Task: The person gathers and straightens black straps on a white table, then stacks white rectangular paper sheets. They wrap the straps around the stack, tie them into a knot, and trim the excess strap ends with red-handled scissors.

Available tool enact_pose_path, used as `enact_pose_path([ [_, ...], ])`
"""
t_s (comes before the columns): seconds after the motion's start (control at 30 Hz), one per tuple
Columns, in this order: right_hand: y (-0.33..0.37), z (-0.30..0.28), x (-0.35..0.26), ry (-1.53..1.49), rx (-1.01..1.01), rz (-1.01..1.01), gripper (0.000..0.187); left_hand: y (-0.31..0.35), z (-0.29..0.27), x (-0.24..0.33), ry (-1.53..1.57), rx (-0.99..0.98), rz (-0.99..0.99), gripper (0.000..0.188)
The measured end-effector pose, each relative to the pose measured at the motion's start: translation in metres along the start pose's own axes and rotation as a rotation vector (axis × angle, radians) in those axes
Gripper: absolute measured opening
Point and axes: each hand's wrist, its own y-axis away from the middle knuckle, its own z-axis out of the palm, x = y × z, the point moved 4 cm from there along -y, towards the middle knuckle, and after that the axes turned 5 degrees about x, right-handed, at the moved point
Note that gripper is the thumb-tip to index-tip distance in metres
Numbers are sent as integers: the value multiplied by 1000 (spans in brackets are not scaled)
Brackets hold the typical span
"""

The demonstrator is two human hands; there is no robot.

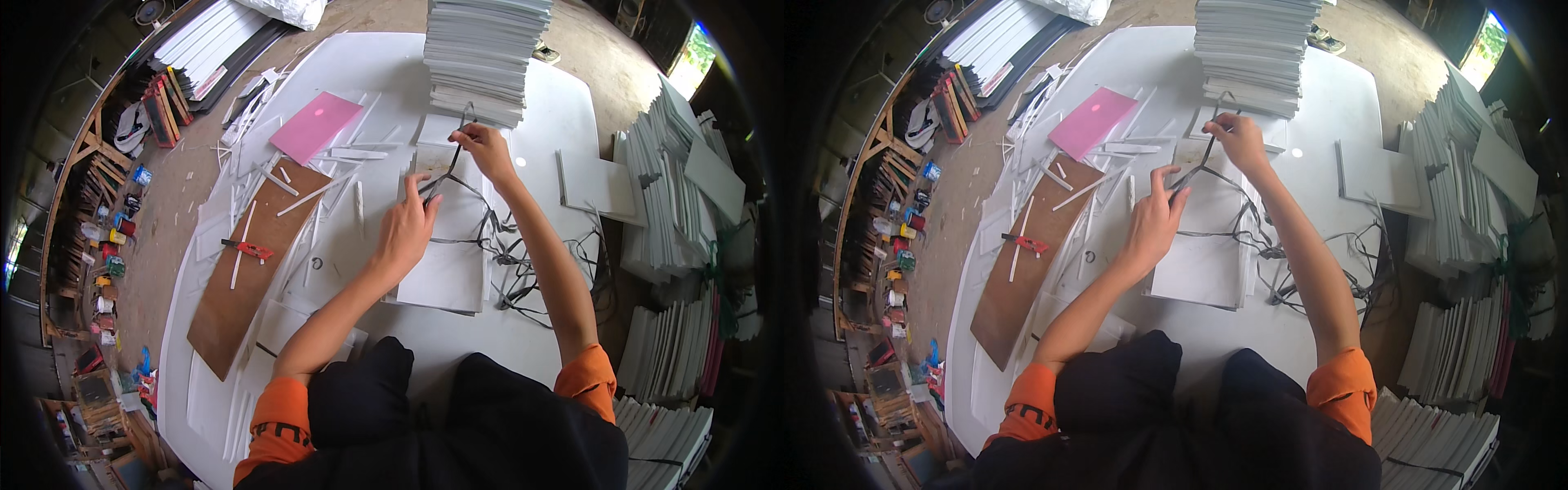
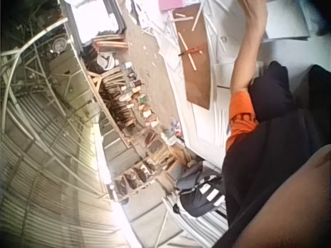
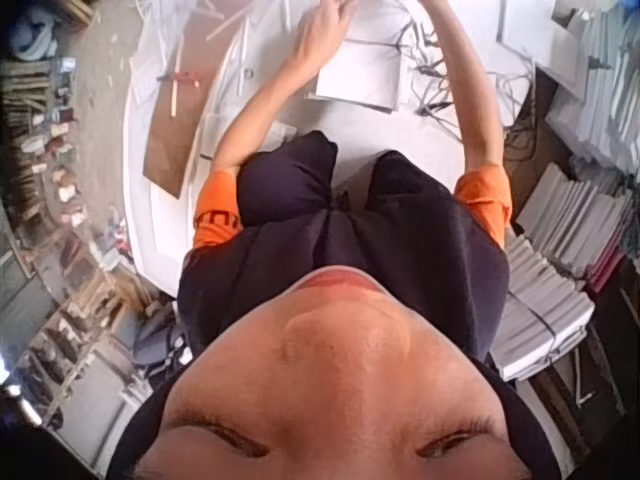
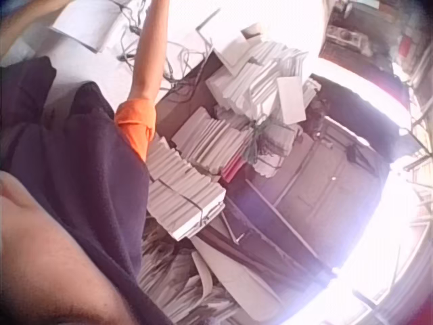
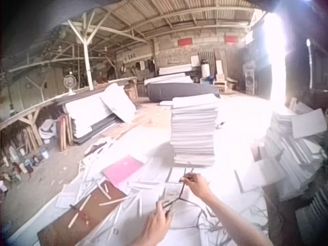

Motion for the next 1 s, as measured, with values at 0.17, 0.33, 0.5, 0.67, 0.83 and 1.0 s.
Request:
enact_pose_path([
  [0.17, -5, 8, 34, 88, -162, 125, 25, 35, 1, -20, -44, -178, -129, 17],
  [0.33, -8, 32, 24, 397, -69, -137, 23, 50, 14, -30, 122, -170, -88, 13],
  [0.5, -13, 39, 28, 449, -57, -118, 20, 52, 22, -17, -38, -257, -26, 11],
  [0.67, -12, 38, 41, 338, 18, -124, 19, 59, 29, -21, -145, -247, 18, 12],
  [0.83, -18, 27, 47, 55, -96, -72, 16, 76, 15, -24, 285, -239, -159, 16],
  [1.0, -27, 33, 54, 132, -112, -76, 21, 121, 6, -35, 845, -282, -505, 27],
])
